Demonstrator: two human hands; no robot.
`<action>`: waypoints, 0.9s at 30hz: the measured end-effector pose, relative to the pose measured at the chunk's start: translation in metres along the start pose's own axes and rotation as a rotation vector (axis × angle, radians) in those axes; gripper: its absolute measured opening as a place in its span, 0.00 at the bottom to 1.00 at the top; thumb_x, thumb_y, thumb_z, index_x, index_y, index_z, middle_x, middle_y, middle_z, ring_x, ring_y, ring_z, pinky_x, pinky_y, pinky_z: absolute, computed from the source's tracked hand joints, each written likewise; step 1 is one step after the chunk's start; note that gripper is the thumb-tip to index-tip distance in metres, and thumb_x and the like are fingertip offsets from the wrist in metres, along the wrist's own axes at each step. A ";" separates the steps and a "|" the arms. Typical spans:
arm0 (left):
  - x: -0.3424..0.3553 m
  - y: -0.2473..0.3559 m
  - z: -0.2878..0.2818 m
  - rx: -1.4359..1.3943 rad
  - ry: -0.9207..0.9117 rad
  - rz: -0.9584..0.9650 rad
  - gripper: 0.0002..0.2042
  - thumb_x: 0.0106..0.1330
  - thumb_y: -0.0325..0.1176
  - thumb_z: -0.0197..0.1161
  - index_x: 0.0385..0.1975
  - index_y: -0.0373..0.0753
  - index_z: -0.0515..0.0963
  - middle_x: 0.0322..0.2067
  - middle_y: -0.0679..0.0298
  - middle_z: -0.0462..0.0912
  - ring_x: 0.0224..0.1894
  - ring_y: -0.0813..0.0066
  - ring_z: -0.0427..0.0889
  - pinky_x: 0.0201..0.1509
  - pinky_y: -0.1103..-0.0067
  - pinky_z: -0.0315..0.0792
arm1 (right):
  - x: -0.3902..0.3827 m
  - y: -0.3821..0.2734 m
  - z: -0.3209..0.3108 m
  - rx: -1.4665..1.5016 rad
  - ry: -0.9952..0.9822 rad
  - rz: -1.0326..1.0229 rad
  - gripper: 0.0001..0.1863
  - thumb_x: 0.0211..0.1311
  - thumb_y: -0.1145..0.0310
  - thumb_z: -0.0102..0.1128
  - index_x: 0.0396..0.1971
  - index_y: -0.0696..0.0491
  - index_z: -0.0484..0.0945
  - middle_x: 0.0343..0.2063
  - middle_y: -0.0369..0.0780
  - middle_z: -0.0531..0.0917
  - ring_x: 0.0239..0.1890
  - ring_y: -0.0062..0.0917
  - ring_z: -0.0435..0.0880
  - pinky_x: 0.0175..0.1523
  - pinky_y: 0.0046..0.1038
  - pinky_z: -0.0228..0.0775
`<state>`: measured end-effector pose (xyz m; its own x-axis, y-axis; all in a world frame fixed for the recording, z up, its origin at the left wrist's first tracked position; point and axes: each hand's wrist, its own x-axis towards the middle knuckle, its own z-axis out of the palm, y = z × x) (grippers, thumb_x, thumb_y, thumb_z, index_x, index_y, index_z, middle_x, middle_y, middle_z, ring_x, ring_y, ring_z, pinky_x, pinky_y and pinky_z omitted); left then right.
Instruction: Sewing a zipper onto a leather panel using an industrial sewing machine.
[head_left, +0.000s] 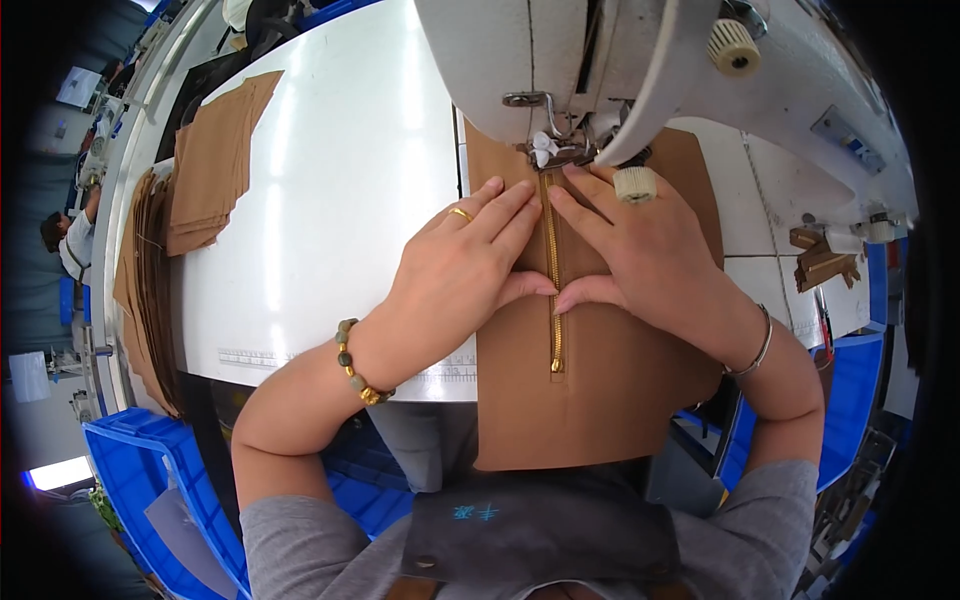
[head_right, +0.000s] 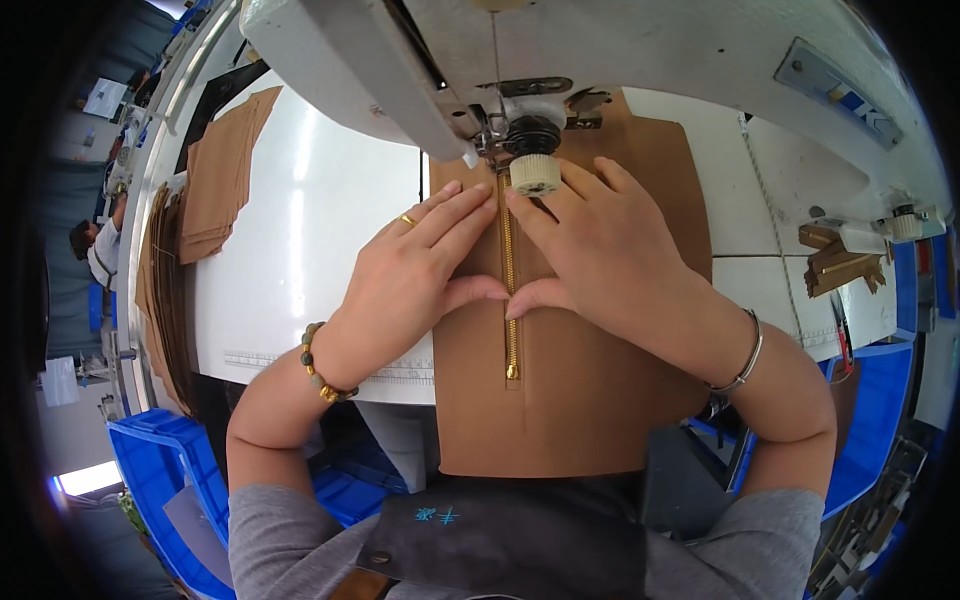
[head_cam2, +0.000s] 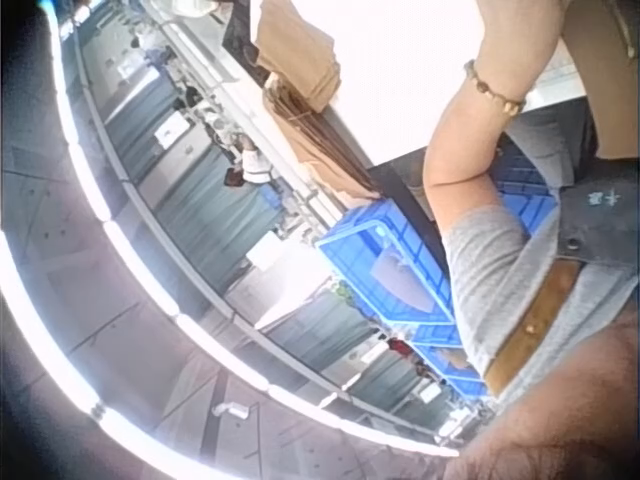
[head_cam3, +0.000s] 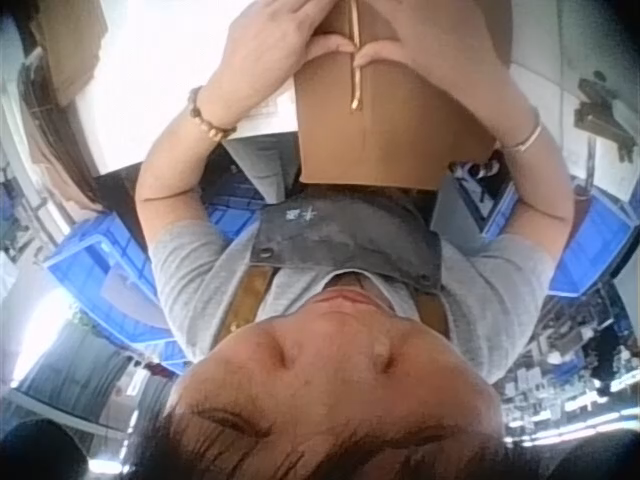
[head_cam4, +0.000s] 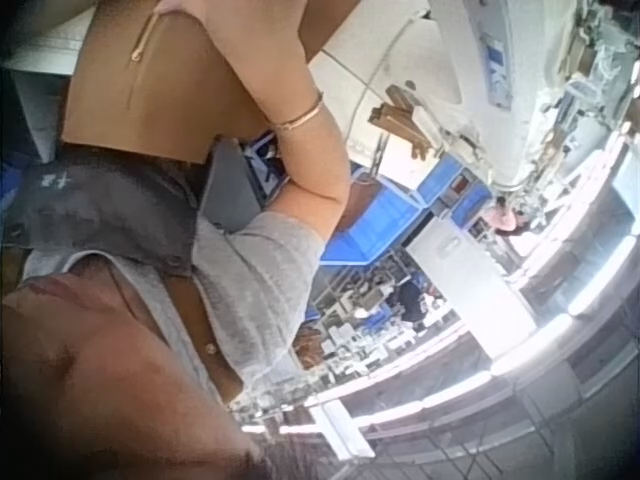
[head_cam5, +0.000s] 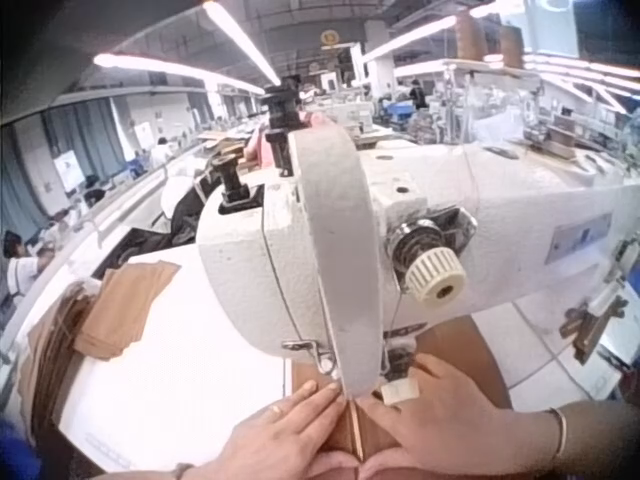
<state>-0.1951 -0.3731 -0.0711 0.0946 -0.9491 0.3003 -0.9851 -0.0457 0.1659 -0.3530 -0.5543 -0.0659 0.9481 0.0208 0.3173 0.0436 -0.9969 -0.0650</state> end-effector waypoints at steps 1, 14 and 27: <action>0.000 0.000 0.000 0.005 0.001 -0.002 0.37 0.55 0.53 0.74 0.62 0.35 0.79 0.64 0.58 0.80 0.67 0.57 0.78 0.65 0.69 0.76 | 0.000 0.000 0.000 0.002 0.003 0.003 0.48 0.42 0.35 0.74 0.60 0.55 0.82 0.48 0.42 0.85 0.60 0.38 0.80 0.71 0.45 0.66; 0.004 -0.004 0.002 0.027 0.028 0.016 0.36 0.53 0.54 0.75 0.59 0.34 0.81 0.63 0.60 0.82 0.66 0.57 0.79 0.66 0.68 0.75 | -0.001 0.002 0.004 0.014 0.009 -0.007 0.49 0.43 0.35 0.74 0.59 0.58 0.81 0.49 0.43 0.84 0.60 0.37 0.80 0.70 0.44 0.67; -0.046 0.018 -0.023 -0.539 0.143 -0.315 0.21 0.71 0.22 0.62 0.64 0.35 0.76 0.66 0.51 0.77 0.63 0.55 0.80 0.62 0.70 0.76 | -0.089 -0.110 -0.013 -0.017 -0.087 -0.119 0.44 0.47 0.56 0.77 0.65 0.61 0.74 0.71 0.51 0.71 0.71 0.50 0.72 0.73 0.48 0.66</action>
<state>-0.2141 -0.3227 -0.0604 0.4227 -0.8632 0.2763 -0.7002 -0.1175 0.7042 -0.4462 -0.4478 -0.0751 0.9603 0.1442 0.2389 0.1524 -0.9882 -0.0158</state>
